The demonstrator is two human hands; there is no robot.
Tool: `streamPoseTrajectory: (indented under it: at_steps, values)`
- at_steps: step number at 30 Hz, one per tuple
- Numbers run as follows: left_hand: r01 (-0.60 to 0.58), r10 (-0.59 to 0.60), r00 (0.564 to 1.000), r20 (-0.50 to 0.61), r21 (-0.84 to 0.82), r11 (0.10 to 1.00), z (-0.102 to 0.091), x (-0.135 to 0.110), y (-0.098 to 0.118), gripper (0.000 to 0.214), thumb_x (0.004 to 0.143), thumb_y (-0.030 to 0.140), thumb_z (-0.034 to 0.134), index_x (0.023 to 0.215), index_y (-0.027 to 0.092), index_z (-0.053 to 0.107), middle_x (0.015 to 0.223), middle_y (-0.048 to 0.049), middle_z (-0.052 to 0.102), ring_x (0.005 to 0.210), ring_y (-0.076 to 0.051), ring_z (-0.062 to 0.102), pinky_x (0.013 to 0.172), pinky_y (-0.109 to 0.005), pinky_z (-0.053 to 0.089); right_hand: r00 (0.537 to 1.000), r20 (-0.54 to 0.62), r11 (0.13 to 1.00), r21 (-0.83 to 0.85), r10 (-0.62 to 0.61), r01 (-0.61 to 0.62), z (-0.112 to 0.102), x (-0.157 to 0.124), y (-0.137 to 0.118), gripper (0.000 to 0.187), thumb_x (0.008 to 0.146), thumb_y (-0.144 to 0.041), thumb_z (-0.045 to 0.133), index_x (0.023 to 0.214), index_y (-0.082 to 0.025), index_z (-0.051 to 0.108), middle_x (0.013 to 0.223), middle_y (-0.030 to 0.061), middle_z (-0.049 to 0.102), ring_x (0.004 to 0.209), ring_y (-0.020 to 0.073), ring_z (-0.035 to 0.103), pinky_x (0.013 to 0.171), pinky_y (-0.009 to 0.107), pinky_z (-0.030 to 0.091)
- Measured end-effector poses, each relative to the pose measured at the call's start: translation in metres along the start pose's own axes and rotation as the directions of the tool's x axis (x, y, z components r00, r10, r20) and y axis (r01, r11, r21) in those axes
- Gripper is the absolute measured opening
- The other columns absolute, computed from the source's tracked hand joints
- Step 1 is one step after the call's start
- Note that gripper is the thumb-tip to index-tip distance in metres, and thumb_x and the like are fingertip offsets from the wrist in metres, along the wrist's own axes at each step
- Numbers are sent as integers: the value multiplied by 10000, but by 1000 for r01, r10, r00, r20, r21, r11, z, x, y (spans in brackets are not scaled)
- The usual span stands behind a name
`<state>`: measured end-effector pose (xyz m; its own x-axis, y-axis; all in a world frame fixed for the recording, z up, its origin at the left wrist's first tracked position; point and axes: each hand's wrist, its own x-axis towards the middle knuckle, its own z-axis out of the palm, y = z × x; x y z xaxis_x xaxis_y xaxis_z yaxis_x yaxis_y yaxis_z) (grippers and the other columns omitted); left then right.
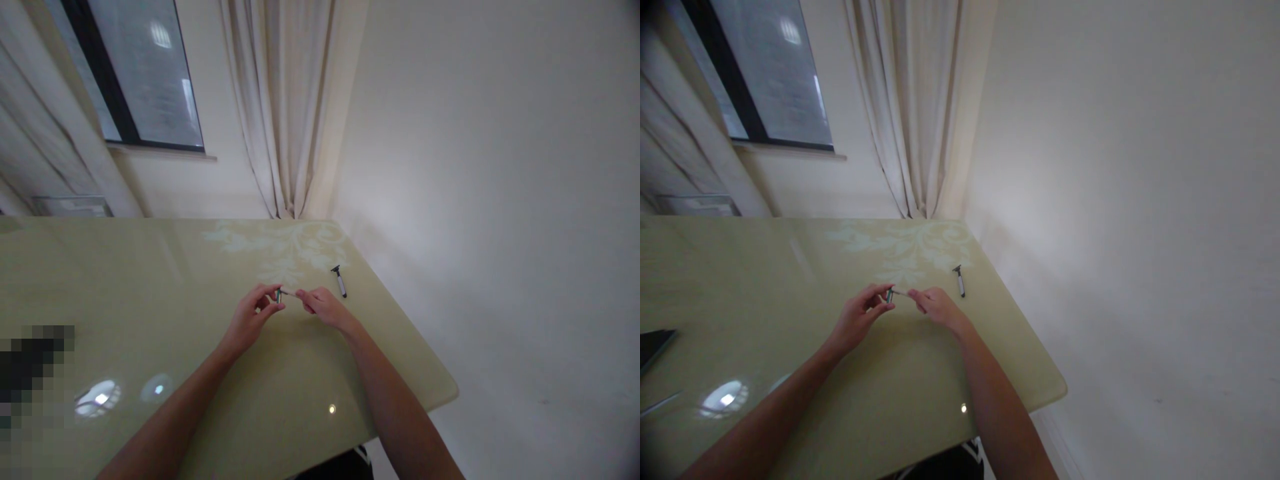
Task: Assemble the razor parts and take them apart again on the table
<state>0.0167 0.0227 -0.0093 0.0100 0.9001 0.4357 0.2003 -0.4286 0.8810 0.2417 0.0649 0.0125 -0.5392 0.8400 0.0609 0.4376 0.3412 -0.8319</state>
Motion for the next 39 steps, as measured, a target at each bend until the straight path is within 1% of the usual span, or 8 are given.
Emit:
streamPoseTrajectory:
  at_steps: [4, 8, 15, 20, 26, 31, 36, 39]
  values:
    - [17, -17, 1000, -25, 0, 1000, -1, 0, 0, 364, 814, 352, 783, 1156, 236, 746, 855, 6, 636, 627, -106, 515, 596, -236, 424, 994, 110, 998, 59, -16, 10, 3, -2, 1, 706, 957, -780, 394, 569, -192, 446, 526, -49, 368, 504, 95, 307, 535, 270, 265]
    - [31, -31, 999, -21, -11, 999, 0, 0, 1, 365, 821, 360, 778, 1161, 234, 744, 841, 11, 631, 623, -104, 505, 593, -234, 415, 988, 148, 996, 77, -48, 37, 4, -4, 1, 687, 956, -763, 427, 571, -194, 428, 537, -51, 354, 513, 92, 295, 526, 268, 239]
    - [31, -31, 999, -10, -40, 999, 4, 0, -1, 367, 798, 342, 795, 1148, 238, 756, 837, 12, 628, 624, -102, 519, 600, -233, 430, 998, -41, 999, 17, -38, 38, 2, 1, 7, 657, 963, -741, 432, 588, -204, 374, 566, -51, 288, 544, 96, 272, 535, 281, 193]
    - [17, -18, 1000, -13, -24, 1000, 4, 0, 1, 367, 801, 338, 790, 1151, 233, 754, 838, 14, 638, 610, -95, 519, 595, -227, 432, 992, 51, 992, 57, -114, 111, 8, -3, 4, 629, 985, -697, 436, 603, -204, 357, 587, -49, 291, 549, 95, 271, 537, 276, 192]
    - [-3, 4, 999, -45, 7, 1000, 2, 0, 1, 367, 793, 341, 793, 1146, 250, 753, 848, 15, 634, 617, -98, 519, 585, -223, 436, 991, -72, 992, -76, -109, 104, 7, -3, -3, 602, 1006, -643, 432, 605, -199, 367, 600, -41, 281, 565, 102, 283, 553, 289, 181]
    - [-16, 18, 998, -59, 26, 1000, -3, 1, 0, 366, 839, 351, 760, 1192, 254, 732, 865, 19, 614, 637, -99, 524, 629, -237, 450, 988, -25, 986, -72, -155, 153, 15, -3, -9, 602, 1017, -646, 400, 616, -197, 378, 612, -38, 313, 584, 106, 320, 568, 282, 215]
    - [-17, 21, 996, -83, 53, 998, -6, 2, 1, 367, 832, 360, 764, 1179, 244, 733, 847, 25, 597, 612, -92, 494, 595, -231, 421, 985, -112, 978, -179, -131, 110, 15, -3, -12, 609, 1020, -637, 401, 606, -191, 392, 604, -35, 327, 580, 106, 340, 575, 287, 208]
    - [-28, 32, 996, -80, 44, 999, -5, 2, 2, 361, 827, 352, 766, 1170, 243, 735, 857, 24, 595, 613, -91, 497, 595, -232, 424, 987, -70, 977, -167, -144, 130, 16, -3, -13, 616, 1020, -652, 387, 611, -192, 397, 606, -33, 331, 587, 109, 342, 574, 281, 216]
